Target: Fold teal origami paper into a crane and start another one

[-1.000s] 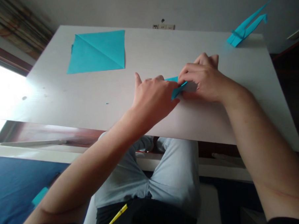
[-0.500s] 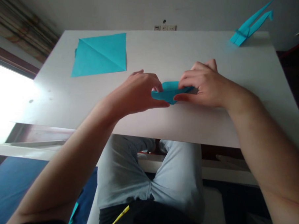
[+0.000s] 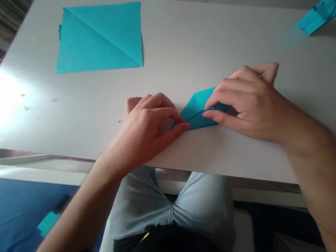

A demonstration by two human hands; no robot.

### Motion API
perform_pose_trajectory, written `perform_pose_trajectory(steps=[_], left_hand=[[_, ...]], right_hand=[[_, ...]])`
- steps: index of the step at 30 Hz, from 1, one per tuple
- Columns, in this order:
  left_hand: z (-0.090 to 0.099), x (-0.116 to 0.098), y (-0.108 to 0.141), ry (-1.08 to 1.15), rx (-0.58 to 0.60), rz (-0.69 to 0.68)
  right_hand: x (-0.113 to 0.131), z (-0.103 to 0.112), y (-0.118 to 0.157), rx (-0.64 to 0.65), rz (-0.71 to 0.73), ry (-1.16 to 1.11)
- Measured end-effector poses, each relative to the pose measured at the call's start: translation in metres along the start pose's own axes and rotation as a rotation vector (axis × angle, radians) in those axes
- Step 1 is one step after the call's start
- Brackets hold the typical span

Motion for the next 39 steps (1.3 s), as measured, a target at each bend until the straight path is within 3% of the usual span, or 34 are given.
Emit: perform_pose_trajectory(steps=[5,11,16,21,26,39], left_hand=[[-0.006,-0.01,0.028,-0.009,-0.015,-0.098],[-0.017,-0.018,0.047,-0.069,0.008,-0.098],[-0.02,-0.021,0.05,-0.084,-0.021,-0.109],[-0.021,-0.022,0.05,-0.12,0.003,-0.137],[-0.022,-0.023,0.051,-0.098,-0.004,-0.153],[-0.019,-0.018,0.054,-0.046,-0.039,-0.092]], right_hand=[[0.005,0.005,0.002,0.005,0.075,-0.065],[0.005,0.005,0.005,0.054,0.121,-0.035],[0.006,0.001,0.005,-0.067,0.135,0.026],[0.008,-0.002,0.0,0.021,0.016,-0.013],[0.013,0.0,-0.002,-0.014,0.024,-0.028],[0.014,0.001,-0.007,0.102,0.025,-0.004]])
Point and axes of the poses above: each hand's wrist, its own y-axis away from the middle knuckle, its own z-axis out of the back of the hand, x = y × z, the point moved 6 cm from there along -y, towards the middle knuckle, and after that the axes turned 13 degrees about x, right-handed, at the moved point
